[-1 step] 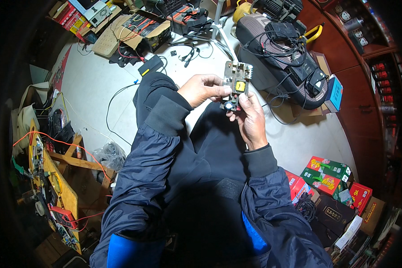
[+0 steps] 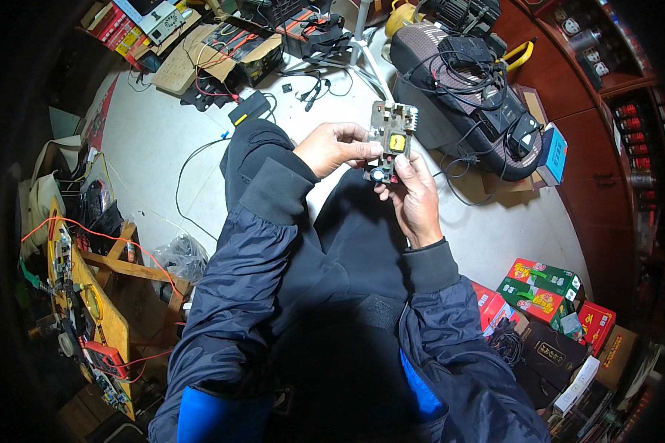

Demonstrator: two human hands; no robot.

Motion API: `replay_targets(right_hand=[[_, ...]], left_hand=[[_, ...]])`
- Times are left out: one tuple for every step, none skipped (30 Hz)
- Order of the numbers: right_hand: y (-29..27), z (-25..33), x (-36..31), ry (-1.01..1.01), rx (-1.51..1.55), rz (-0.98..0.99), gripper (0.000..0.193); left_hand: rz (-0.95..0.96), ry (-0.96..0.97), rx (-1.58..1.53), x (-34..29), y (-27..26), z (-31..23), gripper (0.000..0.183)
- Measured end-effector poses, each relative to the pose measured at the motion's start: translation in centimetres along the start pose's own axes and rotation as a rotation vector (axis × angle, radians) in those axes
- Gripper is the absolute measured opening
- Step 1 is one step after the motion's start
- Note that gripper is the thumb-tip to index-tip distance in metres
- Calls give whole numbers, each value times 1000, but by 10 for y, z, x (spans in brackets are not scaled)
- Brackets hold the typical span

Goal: The person sits on the floor and handles various electronic components, including a coiled cable, a power bank, and a circuit board. They use a multimeter to test connections on a breadboard setup and inspect the circuit board closely.

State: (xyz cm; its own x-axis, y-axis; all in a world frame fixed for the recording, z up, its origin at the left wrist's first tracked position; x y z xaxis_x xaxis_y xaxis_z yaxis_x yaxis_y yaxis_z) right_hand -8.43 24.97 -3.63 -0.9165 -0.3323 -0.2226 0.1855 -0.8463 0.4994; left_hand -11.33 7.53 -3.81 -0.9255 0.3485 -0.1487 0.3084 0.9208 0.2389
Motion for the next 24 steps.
replay_targets(right_hand=[[0, 0, 0, 2, 7, 4, 31], [0, 0, 0, 2, 8, 8, 31], [0, 0, 0, 3, 10, 13, 31], [0, 1, 0, 3, 11, 19, 31], [0, 1, 0, -1, 20, 28, 31], [0, 2, 0, -6, 29, 38, 32], [0, 3, 0, -13, 38, 51, 33], [0, 4, 0, -13, 38, 46, 34], [-1, 4, 0, -13, 36, 39, 34], [-1, 5, 0, -13, 33, 32, 34], [-1, 5, 0, -16, 35, 36, 35], [-2, 5, 0, -10, 23, 29, 36], [-2, 4, 0, -7, 16, 33, 36], [-2, 4, 0, -3, 8, 40, 37], [-2, 4, 0, -2, 11, 43, 37], [-2, 4, 0, -1, 14, 49, 37], [-2, 4, 0, 1, 21, 56, 37], [-2, 4, 0, 1, 17, 55, 37], [-2, 4, 0, 1, 19, 55, 37], [-1, 4, 0, 0, 21, 61, 37], [-1, 4, 0, 3, 17, 57, 37], [-1, 4, 0, 5, 14, 58, 38], [-1, 4, 0, 6, 11, 62, 38], [-1, 5, 0, 5, 9, 58, 38]], left_hand=[[-2, 0, 5, 0, 0, 0, 35], [-4, 0, 11, 0, 0, 0, 35], [-15, -1, 13, -1, -1, 0, 34], [-26, 0, 15, -1, -2, 0, 34], [-31, 8, 11, -2, -2, -1, 34], [-36, 11, 7, -2, -2, -1, 34], [-34, 23, -2, -2, -2, -2, 34], [-42, 27, -9, -2, -2, -2, 33], [-41, 61, -38, -1, -2, -4, 33], [-49, 87, -64, -2, -1, -4, 33], [-54, 114, -95, -1, 0, -5, 33], [-57, 111, -85, -1, -1, -4, 34], [-56, 108, -80, -1, -1, -4, 34], [-55, 105, -75, -1, -1, -4, 35], [-59, 93, -61, -1, -2, -4, 35], [-63, 81, -48, -1, -3, -4, 35], [-68, 66, -35, -1, -3, -3, 35], [-70, 66, -28, -2, -3, -4, 35], [-75, 63, -22, -2, -3, -4, 35], [-80, 60, -15, -2, -4, -4, 35], [-82, 60, -19, -2, -3, -5, 34], [-83, 59, -22, -2, -3, -4, 34], [-85, 63, -30, -2, -4, -4, 34], [-82, 58, -32, -2, -4, -3, 34]])
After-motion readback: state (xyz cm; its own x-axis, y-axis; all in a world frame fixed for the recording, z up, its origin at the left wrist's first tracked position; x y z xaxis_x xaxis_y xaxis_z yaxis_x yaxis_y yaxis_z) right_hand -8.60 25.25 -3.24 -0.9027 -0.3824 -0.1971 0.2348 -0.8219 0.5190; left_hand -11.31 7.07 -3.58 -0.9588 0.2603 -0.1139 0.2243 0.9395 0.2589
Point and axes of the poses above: each hand's wrist, its own x-axis towards the middle knuckle, its own y-axis out of the palm, z = x × y, the point moved 5 cm from there along x, towards the middle knuckle, and after that the axes turned 3 degrees about y, right-handed, at the moved point
